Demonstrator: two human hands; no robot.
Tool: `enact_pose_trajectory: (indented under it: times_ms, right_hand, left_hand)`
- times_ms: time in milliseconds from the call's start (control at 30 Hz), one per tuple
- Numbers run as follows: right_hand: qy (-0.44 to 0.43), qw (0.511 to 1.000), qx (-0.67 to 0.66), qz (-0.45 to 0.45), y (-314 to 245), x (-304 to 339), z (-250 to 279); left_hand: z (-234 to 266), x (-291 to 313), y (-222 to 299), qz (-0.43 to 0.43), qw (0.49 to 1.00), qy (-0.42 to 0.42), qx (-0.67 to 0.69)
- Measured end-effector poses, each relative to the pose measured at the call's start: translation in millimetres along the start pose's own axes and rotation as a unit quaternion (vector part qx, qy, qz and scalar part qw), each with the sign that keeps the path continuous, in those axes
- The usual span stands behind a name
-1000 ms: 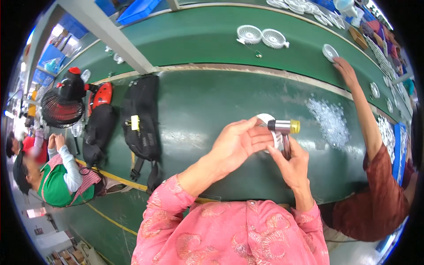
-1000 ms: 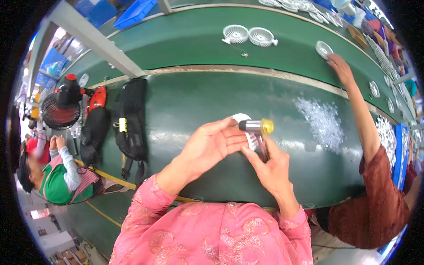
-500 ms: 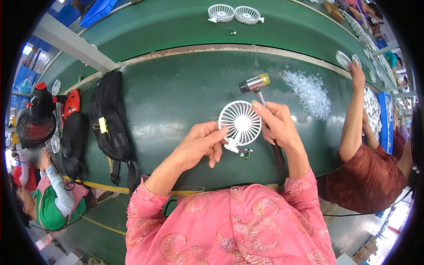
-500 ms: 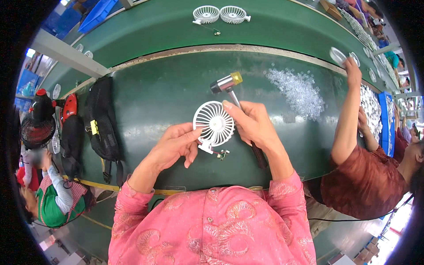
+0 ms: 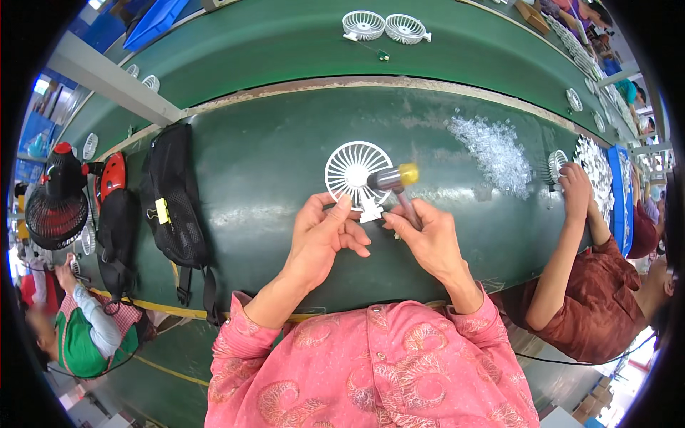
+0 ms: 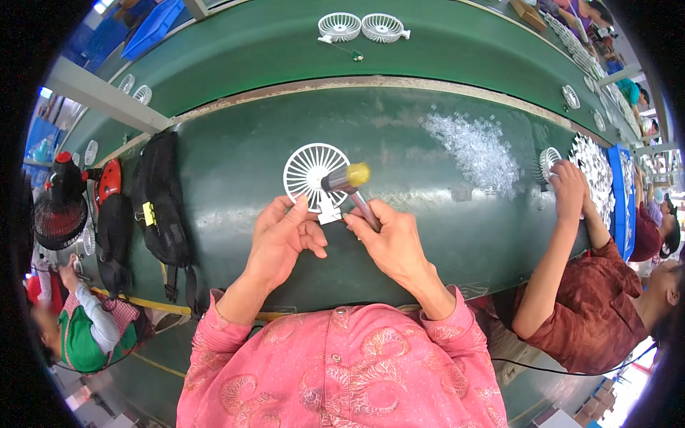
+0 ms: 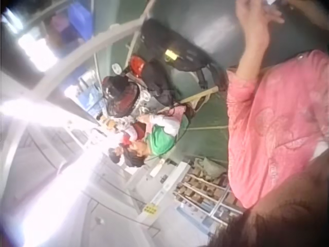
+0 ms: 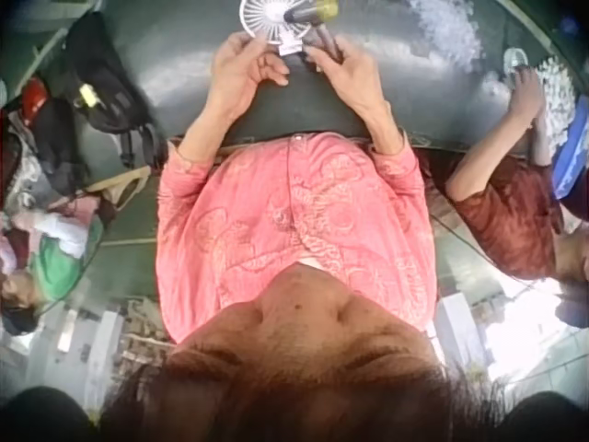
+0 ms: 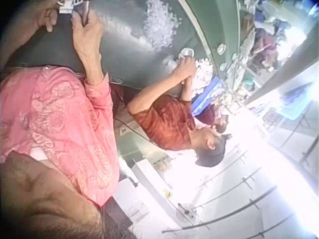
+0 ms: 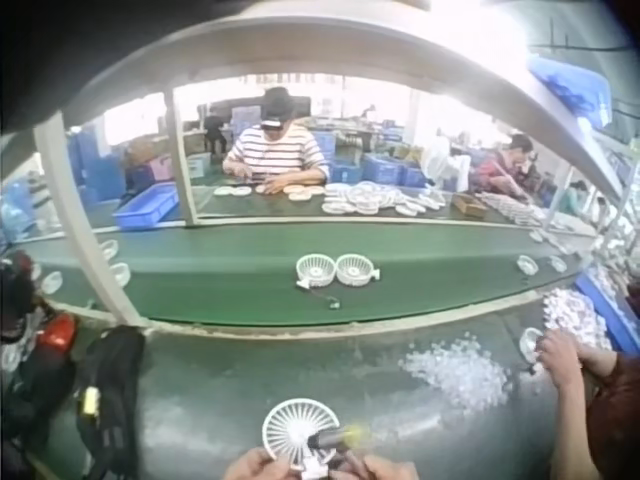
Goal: The person assembles fan covers by attaching components to each cover and tapping them with a small hammer, then placing the assembled covers onto the conveyor belt.
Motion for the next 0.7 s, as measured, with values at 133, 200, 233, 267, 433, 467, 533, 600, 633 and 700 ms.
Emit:
enact_pose_trajectory:
  times_ms: [133, 200, 233, 267, 433, 467, 533, 600, 633, 700]
  right_hand:
    - [-0.128, 0.988, 0.086, -0.014, -16.0, 5.9, -0.1]
    - [-0.135, 0.990, 0.026, 0.019, -10.0, 9.3, -6.7]
    - [-0.141, 0.989, -0.037, 0.018, -5.8, 10.1, -9.7]
    - [-0.146, 0.984, -0.100, 0.018, -4.1, 11.1, -11.1]
    - [-0.141, 0.989, -0.033, 0.025, -14.3, 16.9, -2.3]
    - [-0.139, 0.990, 0.004, 0.032, -16.7, 19.1, -1.6]
    - [-0.131, 0.989, 0.016, 0.069, -19.2, 22.3, -1.9]
    - [-0.092, 0.980, 0.099, 0.149, -26.2, 25.5, 1.2]
    - [-0.089, 0.980, 0.099, 0.149, -25.8, 26.0, 1.9]
    - [-0.107, 0.976, 0.104, 0.161, -25.8, 27.7, 0.5]
  left_hand:
    - [-3.8, -1.4, -8.2, -0.023, 1.000, 0.004, -0.018]
    - [-2.2, -1.7, -10.4, -0.007, 1.000, 0.009, -0.025]
    - [-1.3, -1.5, -11.5, 0.002, 0.999, -0.002, -0.035]
    - [-1.5, -1.1, -12.8, 0.012, 0.999, -0.012, -0.046]
    - [-4.3, -0.5, -10.3, 0.028, 1.000, 0.009, -0.004]
    - [-5.2, -0.4, -10.0, 0.035, 0.999, 0.009, 0.020]
    - [-9.2, -0.3, -9.0, 0.043, 0.999, 0.007, 0.032]
    - [-10.4, 0.4, -8.1, 0.052, 0.998, 0.004, 0.043]
    - [-10.8, 0.4, -7.4, 0.059, 0.997, -0.011, 0.053]
    - [-7.8, 1.3, -6.7, 0.067, 0.996, -0.028, 0.060]
Point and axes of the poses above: each hand's wrist, its own x-axis away from the middle knuckle, its own z-axis out of the back of the hand, y = z × x, the point moved 5 cm from there along -x, towards the middle knuckle, and after that the axes turned 14 degrees about x, right-handed, at the moved point
